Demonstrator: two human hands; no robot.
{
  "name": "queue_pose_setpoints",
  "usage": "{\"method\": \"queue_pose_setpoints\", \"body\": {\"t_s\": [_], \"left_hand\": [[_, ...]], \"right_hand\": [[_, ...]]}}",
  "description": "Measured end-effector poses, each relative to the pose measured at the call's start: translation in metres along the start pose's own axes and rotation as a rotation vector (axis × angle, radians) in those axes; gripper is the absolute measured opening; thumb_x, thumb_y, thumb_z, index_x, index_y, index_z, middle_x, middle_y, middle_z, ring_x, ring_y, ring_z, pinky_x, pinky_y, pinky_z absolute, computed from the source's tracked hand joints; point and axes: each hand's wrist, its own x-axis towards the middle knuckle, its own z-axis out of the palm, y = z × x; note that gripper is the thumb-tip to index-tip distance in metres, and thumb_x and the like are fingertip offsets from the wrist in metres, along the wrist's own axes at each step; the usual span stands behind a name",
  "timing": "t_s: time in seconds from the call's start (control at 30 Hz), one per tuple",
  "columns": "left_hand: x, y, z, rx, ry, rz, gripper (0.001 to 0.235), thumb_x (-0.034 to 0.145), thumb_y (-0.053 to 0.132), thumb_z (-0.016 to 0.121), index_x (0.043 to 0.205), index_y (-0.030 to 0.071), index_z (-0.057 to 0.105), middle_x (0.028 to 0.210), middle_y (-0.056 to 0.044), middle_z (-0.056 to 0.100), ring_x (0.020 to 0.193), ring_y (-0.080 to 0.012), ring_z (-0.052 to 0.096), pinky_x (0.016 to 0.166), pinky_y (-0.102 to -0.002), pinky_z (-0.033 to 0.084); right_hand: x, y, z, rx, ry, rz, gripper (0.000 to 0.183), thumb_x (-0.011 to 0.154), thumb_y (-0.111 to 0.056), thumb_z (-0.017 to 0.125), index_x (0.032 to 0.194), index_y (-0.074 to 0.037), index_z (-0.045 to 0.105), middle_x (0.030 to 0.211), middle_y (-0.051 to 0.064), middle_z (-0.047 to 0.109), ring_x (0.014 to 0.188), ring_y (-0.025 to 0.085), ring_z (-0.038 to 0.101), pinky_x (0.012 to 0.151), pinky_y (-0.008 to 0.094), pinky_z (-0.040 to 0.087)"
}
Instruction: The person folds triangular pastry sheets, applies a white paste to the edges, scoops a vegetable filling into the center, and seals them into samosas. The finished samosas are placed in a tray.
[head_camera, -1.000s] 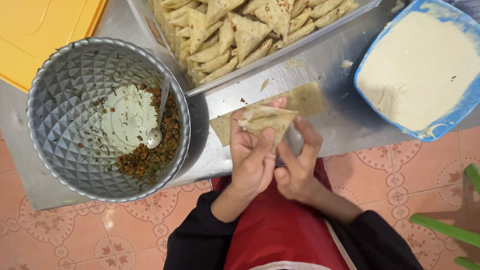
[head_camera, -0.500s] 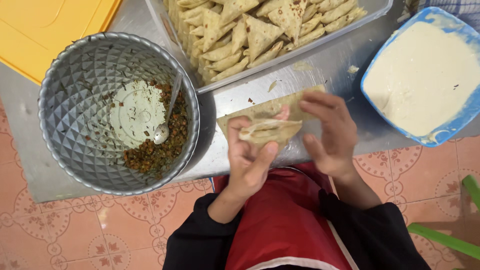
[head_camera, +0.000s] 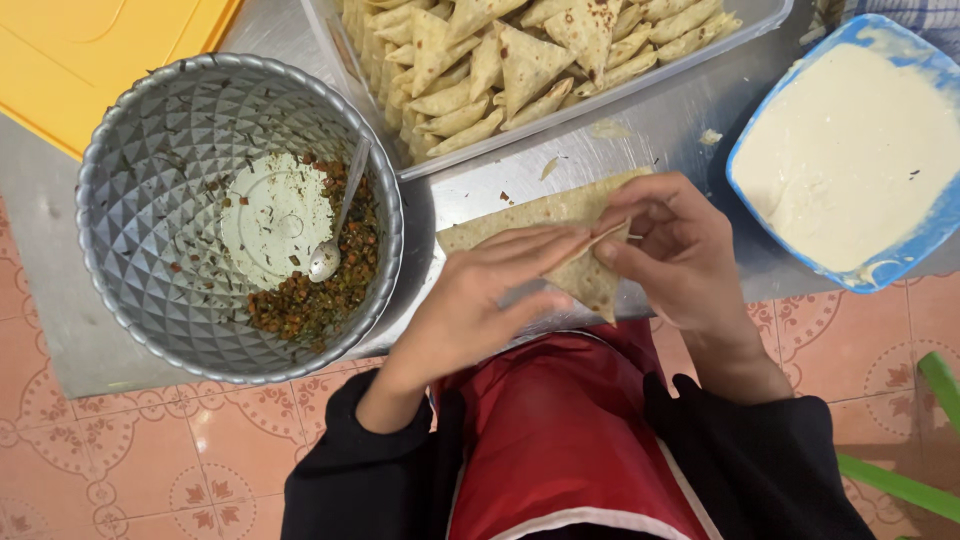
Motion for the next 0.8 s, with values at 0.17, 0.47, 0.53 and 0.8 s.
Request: {"method": "queue_pose_setpoints", "body": {"t_s": [0.17,0.47,0.53,0.8], "left_hand": [[0.004,0.001,0.012,0.339,0.169,0.109,0.047,0.081,0.015,0.082,0.127,0.006,0.073,0.128,-0.012,0.072,0.122,-0.0318,0.070,0.107,-0.039,0.056],[-0.010,-0.018,0.035,-0.172,0.286,-0.067,0.040,0.079,0.012,0.090,0.116,0.004,0.075,0.117,-0.008,0.074,0.101,-0.0169,0.075,0.086,-0.026,0.060],[-0.014,-0.017,0.035,-0.170,0.366,-0.066,0.039,0.081,0.011,0.090,0.117,0.003,0.074,0.113,-0.009,0.074,0.101,-0.0172,0.074,0.088,-0.027,0.058],[-0.029,-0.025,0.043,-0.120,0.472,-0.199,0.045,0.083,0.005,0.085,0.126,0.000,0.071,0.108,-0.010,0.076,0.094,-0.0152,0.075,0.081,-0.026,0.060]], "right_hand": [[0.000,-0.005,0.002,0.069,-0.079,0.061,0.047,0.098,0.007,0.066,0.141,-0.001,0.050,0.117,0.012,0.070,0.099,0.013,0.068,0.078,0.023,0.056],[-0.014,0.004,-0.011,-0.518,-0.144,-0.305,0.079,0.076,-0.015,0.088,0.142,0.000,0.046,0.102,0.012,0.071,0.093,0.015,0.069,0.078,0.023,0.056],[-0.013,0.012,-0.011,-0.500,-0.134,-0.295,0.074,0.084,-0.007,0.086,0.145,-0.001,0.044,0.099,0.012,0.072,0.089,0.014,0.067,0.077,0.023,0.054],[-0.027,0.040,0.002,-0.421,-0.004,-0.190,0.065,0.092,0.012,0.073,0.145,-0.001,0.039,0.112,0.017,0.070,0.104,0.020,0.073,0.084,0.027,0.061]]}}
